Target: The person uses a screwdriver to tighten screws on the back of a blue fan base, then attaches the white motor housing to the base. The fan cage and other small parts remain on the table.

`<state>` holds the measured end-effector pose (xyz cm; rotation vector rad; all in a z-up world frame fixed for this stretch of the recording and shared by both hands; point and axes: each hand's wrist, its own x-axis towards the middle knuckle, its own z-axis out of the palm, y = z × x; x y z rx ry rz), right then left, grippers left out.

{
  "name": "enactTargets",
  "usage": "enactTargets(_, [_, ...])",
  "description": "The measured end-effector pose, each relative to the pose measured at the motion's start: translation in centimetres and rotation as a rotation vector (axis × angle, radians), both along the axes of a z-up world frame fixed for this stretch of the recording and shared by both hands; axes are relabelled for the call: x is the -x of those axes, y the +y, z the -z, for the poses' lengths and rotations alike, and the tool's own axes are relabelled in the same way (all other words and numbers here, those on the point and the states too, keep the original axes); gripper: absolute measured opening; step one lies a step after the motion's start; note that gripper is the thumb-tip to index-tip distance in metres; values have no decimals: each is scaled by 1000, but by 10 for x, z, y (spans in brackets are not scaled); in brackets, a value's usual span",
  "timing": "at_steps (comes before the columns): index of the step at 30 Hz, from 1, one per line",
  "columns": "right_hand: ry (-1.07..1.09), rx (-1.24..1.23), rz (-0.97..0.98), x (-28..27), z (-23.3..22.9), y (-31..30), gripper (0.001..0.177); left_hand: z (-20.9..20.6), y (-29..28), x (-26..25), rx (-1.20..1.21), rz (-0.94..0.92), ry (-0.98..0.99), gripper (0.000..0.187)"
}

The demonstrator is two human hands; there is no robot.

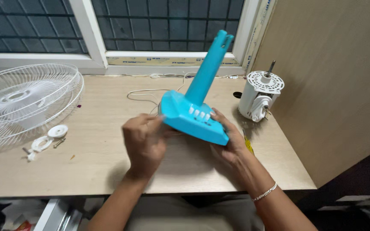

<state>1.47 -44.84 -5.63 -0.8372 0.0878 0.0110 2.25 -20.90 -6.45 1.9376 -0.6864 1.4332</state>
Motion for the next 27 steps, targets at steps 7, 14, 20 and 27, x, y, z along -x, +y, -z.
enactTargets(7, [-187, -62, -34, 3, -3, -34, 74, 16, 0, -59, -106, 632, 963, 39])
enactTargets(14, [-177, -165, -57, 9, -4, -37, 71, 42, -57, -128, -747, 758, 279, 33])
enactTargets(20, [-106, -240, -4, 3, 10, -39, 56, 63, -45, -212, -498, 594, 760, 33])
enactTargets(27, [-74, -154, -164, -3, 14, -28, 55, 45, 25, -236, -630, -208, 571, 38])
